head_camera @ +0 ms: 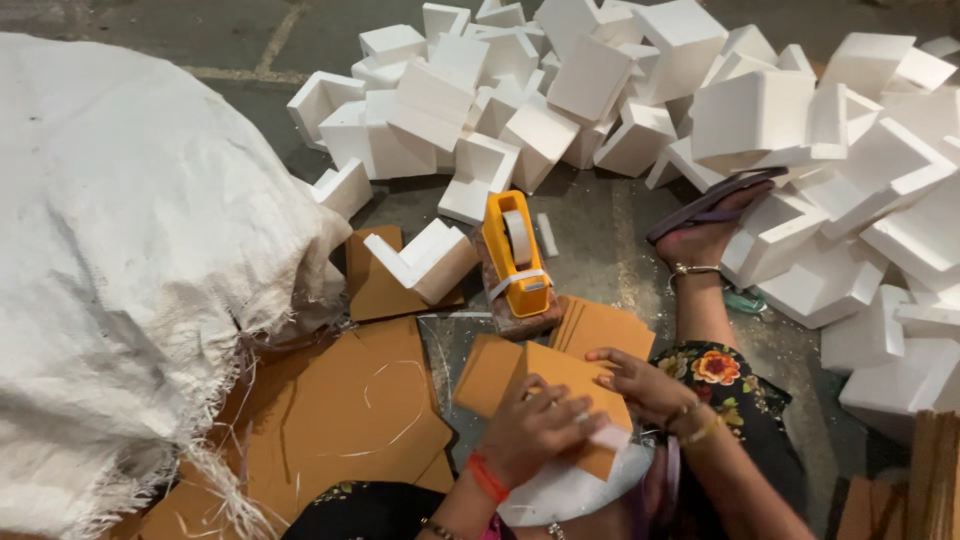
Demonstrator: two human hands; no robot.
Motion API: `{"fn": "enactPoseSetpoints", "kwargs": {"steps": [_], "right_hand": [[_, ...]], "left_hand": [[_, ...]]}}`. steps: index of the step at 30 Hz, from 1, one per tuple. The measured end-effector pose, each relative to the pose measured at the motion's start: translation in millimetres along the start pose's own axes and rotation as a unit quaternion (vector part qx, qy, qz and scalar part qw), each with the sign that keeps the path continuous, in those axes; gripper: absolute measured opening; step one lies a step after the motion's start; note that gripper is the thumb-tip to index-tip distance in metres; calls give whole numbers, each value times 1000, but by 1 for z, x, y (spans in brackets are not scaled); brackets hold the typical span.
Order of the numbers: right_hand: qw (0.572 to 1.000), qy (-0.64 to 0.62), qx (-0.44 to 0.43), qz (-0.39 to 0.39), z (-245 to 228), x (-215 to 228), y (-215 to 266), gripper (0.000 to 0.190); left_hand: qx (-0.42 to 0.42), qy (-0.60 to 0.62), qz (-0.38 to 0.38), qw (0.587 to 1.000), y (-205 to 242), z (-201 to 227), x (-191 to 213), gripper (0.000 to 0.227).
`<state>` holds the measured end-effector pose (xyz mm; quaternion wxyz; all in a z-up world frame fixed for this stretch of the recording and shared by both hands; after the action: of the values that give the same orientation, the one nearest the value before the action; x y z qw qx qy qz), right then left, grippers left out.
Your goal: The person sits on the floor and assembles small white boxes by inserting them into brown cardboard sleeves. They use a yellow tape dispenser to apply clear tape to seal the boxes. The person repeatedly picks up a white box, slides it into a sleeve, and tapes it shut.
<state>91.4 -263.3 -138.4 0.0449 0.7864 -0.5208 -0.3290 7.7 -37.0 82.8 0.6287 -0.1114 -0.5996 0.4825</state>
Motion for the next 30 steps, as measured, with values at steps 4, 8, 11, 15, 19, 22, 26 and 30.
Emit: {"fn": "enactPoseSetpoints", "kwargs": {"steps": [4,8,11,15,19,22,26,30], "right_hand": [[987,-94,29,130,-7,8,19,45],[973,107,154,136,-26,-28,17,45],[917,217,247,226,-39,-27,6,36],[896,283,272,209,-70,-31,8,40],[856,409,266,169,-63,-56,-16,40],[933,268,205,123,-60,-49,-43,33],[917,250,200,239,-105,-46,-90,35],[841,416,225,263,-140,-88,-122,34]], "left_hand": [[38,12,23,999,-8,-3,19,31],[224,-39,178,957,-3,-45,52,34],[363,-49,174,914,16,-82,58,41],[419,91,113,896,31,-104,43,38],[283,44,66,956,-1,-87,8,55],[381,26,-13,924,12,-97,-11,38],[372,14,-11,928,18,-97,-13,39],[358,12,0,934,18,-98,-12,40]]}}
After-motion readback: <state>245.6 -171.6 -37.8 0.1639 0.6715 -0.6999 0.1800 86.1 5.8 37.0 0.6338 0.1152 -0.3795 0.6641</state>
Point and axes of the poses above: each hand's wrist, its own y-axis away from the middle knuckle, its own x-axis out of the back of the hand, z = x × y, the point moved 7 cm from there along -y, towards the middle knuckle, and after that the axes turned 6 degrees about z, right-handed, at the moved point
